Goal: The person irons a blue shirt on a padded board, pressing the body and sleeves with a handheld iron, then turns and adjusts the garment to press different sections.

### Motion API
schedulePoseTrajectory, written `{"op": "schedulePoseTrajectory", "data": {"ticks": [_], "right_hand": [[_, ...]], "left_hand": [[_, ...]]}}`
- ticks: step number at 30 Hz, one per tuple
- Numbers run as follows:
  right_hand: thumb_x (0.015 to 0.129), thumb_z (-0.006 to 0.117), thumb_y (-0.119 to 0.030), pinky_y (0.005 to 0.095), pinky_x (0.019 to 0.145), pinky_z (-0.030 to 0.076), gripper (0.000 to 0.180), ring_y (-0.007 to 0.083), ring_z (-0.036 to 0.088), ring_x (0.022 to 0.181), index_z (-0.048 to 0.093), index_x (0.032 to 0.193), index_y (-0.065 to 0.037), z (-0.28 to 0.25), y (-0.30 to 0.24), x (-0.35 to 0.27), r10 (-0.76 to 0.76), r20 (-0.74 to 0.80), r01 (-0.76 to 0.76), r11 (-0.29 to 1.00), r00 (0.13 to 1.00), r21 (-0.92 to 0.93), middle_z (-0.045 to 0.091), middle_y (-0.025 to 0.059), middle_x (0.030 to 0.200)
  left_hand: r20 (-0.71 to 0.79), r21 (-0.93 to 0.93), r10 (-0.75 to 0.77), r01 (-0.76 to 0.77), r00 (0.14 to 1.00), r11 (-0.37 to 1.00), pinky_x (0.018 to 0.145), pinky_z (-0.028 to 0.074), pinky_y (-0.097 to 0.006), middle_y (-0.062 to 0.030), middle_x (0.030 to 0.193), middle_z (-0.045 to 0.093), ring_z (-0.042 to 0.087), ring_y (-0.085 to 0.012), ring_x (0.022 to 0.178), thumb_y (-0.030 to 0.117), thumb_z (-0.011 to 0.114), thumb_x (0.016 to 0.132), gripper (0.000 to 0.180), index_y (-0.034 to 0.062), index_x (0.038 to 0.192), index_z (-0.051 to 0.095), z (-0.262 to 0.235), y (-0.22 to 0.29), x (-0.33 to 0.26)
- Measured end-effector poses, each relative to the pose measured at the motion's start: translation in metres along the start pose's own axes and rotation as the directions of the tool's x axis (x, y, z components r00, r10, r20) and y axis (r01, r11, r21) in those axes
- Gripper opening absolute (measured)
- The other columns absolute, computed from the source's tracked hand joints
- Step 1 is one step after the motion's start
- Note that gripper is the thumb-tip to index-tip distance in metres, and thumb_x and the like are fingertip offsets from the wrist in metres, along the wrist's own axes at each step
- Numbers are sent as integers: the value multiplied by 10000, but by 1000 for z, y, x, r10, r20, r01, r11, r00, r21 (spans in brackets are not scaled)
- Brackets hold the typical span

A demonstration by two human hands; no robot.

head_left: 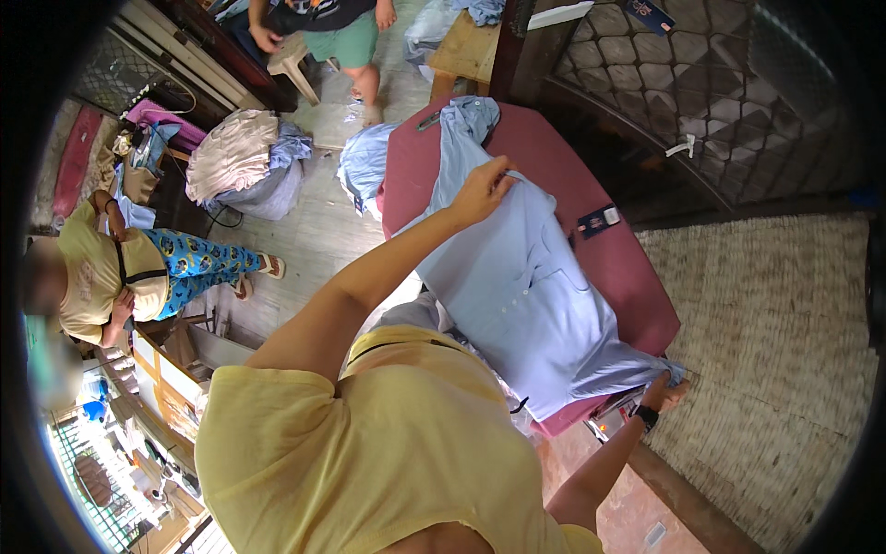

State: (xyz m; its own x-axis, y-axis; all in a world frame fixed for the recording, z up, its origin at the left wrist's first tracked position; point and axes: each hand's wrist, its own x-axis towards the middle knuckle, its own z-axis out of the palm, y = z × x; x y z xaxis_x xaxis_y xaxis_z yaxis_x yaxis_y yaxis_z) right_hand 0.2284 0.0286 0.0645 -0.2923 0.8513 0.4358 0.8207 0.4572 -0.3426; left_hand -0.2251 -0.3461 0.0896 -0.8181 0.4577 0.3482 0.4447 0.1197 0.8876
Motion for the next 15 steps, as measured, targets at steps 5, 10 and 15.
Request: {"op": "schedulePoseTrajectory", "data": {"ticks": [5,10,15], "right_hand": [[831,690,-347,462,645,466,418,373,571,701,546,979,16,-40,-6,3,-8,-277,61,981,961,182,579,196,809],[852,649,-597,423,679,477,665,297,563,748,544,988,46,-77,-64,15,-26,-464,233,889,885,395,566,175,848],[883,670,-502,397,763,499,610,270,585,838,559,1036,78,-89,-72,29,-108,-481,345,830,870,437,593,165,931]], "left_hand": [[-297,11,31,-29,954,1000,668,460,-311,-114,829,596,573,-190,731,45,590,915,134,23,1047,586,-29,12,-8],[-531,-181,-22,-88,847,980,729,434,-245,-41,875,576,523,-100,808,62,564,951,104,24,1046,579,-68,35,-2],[-706,-32,113,-191,699,981,672,404,-205,9,886,548,480,-52,765,89,560,982,80,38,1042,547,-125,44,14]]}}
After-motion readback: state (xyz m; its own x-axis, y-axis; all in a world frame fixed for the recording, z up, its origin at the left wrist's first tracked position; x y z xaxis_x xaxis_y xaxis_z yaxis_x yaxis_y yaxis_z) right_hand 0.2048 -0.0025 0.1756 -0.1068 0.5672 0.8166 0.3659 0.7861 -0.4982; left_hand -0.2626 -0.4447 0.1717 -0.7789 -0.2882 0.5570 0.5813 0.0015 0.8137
